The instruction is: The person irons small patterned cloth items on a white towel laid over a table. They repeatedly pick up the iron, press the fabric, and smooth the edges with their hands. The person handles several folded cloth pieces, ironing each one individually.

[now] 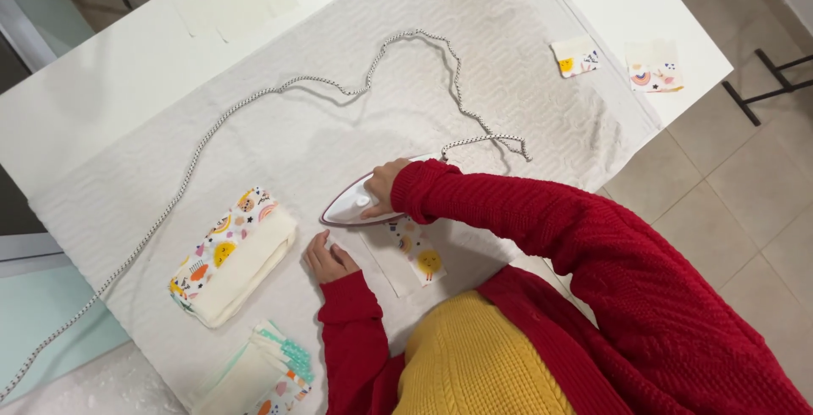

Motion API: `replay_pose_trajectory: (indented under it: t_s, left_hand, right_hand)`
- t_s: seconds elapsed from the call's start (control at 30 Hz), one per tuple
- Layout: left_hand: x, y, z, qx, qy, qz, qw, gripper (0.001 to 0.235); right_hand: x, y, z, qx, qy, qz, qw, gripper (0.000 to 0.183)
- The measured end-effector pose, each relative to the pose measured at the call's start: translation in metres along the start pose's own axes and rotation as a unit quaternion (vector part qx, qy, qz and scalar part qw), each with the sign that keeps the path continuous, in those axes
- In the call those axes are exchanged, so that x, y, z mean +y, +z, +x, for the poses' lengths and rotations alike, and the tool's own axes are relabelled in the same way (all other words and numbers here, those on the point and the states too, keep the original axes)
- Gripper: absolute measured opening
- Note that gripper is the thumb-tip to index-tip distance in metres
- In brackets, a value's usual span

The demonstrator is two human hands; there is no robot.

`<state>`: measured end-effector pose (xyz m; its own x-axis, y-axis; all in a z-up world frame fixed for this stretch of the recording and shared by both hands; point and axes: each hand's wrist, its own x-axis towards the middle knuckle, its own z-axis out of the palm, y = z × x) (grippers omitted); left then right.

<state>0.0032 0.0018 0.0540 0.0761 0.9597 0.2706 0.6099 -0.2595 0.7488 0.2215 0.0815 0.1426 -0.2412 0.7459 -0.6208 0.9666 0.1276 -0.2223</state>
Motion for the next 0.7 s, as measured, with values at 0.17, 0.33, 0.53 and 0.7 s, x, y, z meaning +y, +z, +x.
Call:
replay_pose_trajectory:
  t_s: [0.17,0.33,0.53,0.7]
  left_hand:
    - [-0.007,0.004,-0.002,0.000,-0.003,0.007,1.000,0.035]
    - [-0.004,0.003,-0.002,0.010,0.000,0.003,1.000,0.035]
    - [-0.015,0.013,-0.001,0.003,0.017,0.023,1.000,0.034]
    - [-0.053,0.028,-0.015,0.026,0.047,0.020,0.998,0.039]
  right_hand:
    - [0.000,0.000,0.002,-0.013,0.003,-0.006,1.000,0.081]
    - [0.000,0.003,0.002,-0.015,0.004,-0.010,1.000,0.081]
    - [0.004,-0.002,-0.008,-0.006,0.010,0.024,1.000,0.077]
    - [0.006,0.006,-0.013,-0.022,0.049,0.017,0.998,0.078]
